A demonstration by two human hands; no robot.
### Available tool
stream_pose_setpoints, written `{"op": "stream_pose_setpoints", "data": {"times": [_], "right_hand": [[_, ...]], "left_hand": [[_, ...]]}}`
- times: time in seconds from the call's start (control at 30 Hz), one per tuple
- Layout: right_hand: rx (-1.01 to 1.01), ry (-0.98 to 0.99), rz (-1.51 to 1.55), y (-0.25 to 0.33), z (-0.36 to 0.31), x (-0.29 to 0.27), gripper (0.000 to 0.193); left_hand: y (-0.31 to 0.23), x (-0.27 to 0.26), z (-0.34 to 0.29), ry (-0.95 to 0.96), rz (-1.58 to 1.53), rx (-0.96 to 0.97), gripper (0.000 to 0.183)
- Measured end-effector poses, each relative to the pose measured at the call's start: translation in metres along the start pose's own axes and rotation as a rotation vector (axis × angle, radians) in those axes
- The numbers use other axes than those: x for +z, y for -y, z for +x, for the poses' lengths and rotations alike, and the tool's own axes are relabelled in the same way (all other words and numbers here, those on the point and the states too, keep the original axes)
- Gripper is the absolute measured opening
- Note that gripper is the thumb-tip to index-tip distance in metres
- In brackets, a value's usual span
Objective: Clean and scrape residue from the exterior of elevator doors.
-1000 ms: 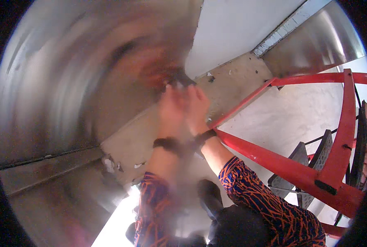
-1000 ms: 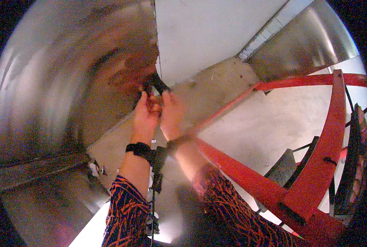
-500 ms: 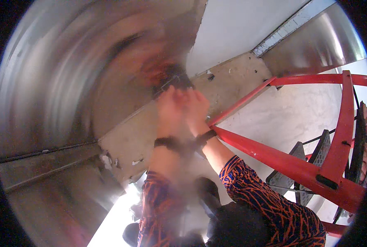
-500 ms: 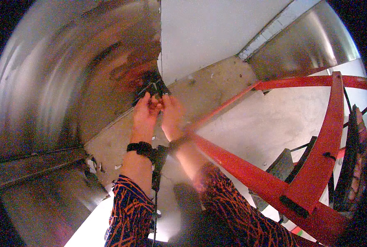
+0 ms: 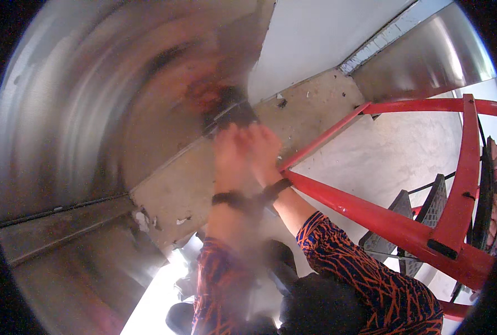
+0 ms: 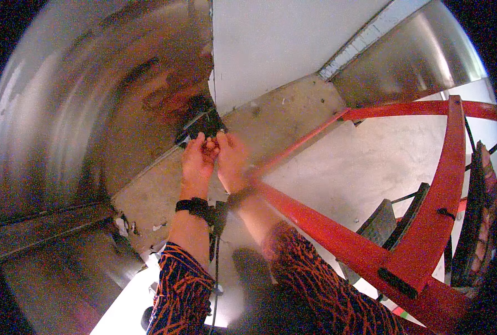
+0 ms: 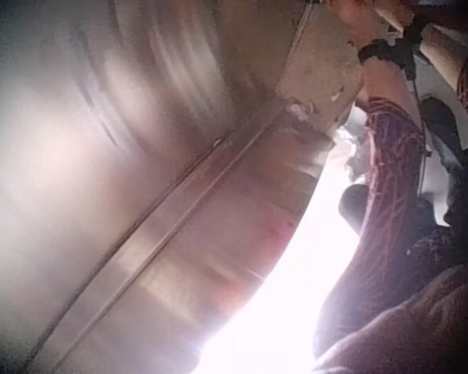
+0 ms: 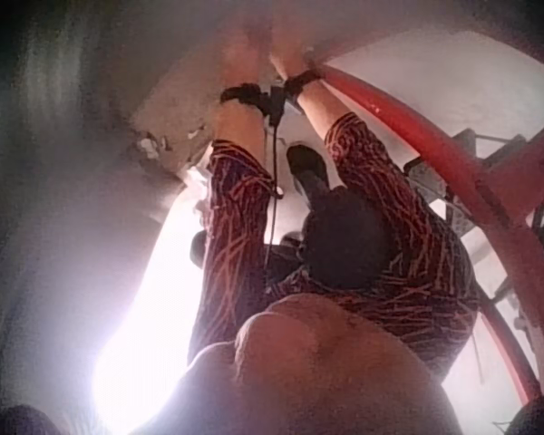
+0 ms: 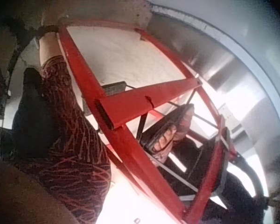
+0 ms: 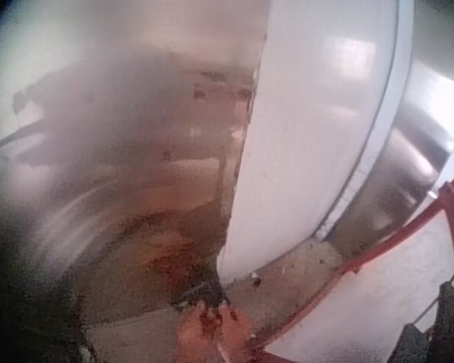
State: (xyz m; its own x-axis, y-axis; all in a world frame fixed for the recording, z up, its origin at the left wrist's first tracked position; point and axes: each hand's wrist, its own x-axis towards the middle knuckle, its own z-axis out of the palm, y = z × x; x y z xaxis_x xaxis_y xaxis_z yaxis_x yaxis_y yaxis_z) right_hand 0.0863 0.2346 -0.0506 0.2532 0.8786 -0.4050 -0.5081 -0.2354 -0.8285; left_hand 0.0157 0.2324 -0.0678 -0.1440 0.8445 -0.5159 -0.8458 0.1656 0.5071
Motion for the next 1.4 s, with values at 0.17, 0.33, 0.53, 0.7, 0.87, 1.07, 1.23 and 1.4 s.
{"op": "stream_pose_setpoints", "data": {"times": [0.17, 0.33, 0.53, 0.7, 0.87, 1.07, 1.23, 1.4], "right_hand": [[-0.046, -0.012, -0.188, -0.002, 0.001, -0.010, 0.020], [-0.043, -0.015, -0.220, -0.007, 0.001, -0.011, 0.021], [-0.011, 0.015, -0.226, -0.011, 0.003, -0.019, 0.011], [-0.023, 0.025, -0.291, -0.004, -0.002, -0.014, 0.017], [-0.103, 0.037, -0.458, 0.007, -0.012, -0.011, 0.020], [-0.546, 0.104, -0.858, -0.014, 0.000, -0.027, 0.021], [-0.607, 0.140, -0.823, -0.022, -0.002, -0.028, 0.019], [-0.685, 0.128, -0.755, -0.024, -0.002, -0.029, 0.016]], "left_hand": [[0.004, -0.001, -0.004, 0.020, 0.002, -0.046, 0.014], [0.005, -0.002, -0.005, -0.026, 0.005, -0.042, 0.014], [0.006, -0.007, -0.006, -0.029, 0.053, -0.046, 0.016], [0.013, -0.015, -0.001, -0.007, 0.080, -0.010, 0.017], [0.009, -0.018, -0.005, -0.020, 0.560, 0.149, 0.019], [0.012, -0.008, 0.006, -0.205, 0.781, 0.156, 0.025], [0.003, 0.006, 0.002, -0.201, 0.809, 0.083, 0.025], [0.035, -0.027, 0.030, -0.298, 0.785, 0.247, 0.025]]}}
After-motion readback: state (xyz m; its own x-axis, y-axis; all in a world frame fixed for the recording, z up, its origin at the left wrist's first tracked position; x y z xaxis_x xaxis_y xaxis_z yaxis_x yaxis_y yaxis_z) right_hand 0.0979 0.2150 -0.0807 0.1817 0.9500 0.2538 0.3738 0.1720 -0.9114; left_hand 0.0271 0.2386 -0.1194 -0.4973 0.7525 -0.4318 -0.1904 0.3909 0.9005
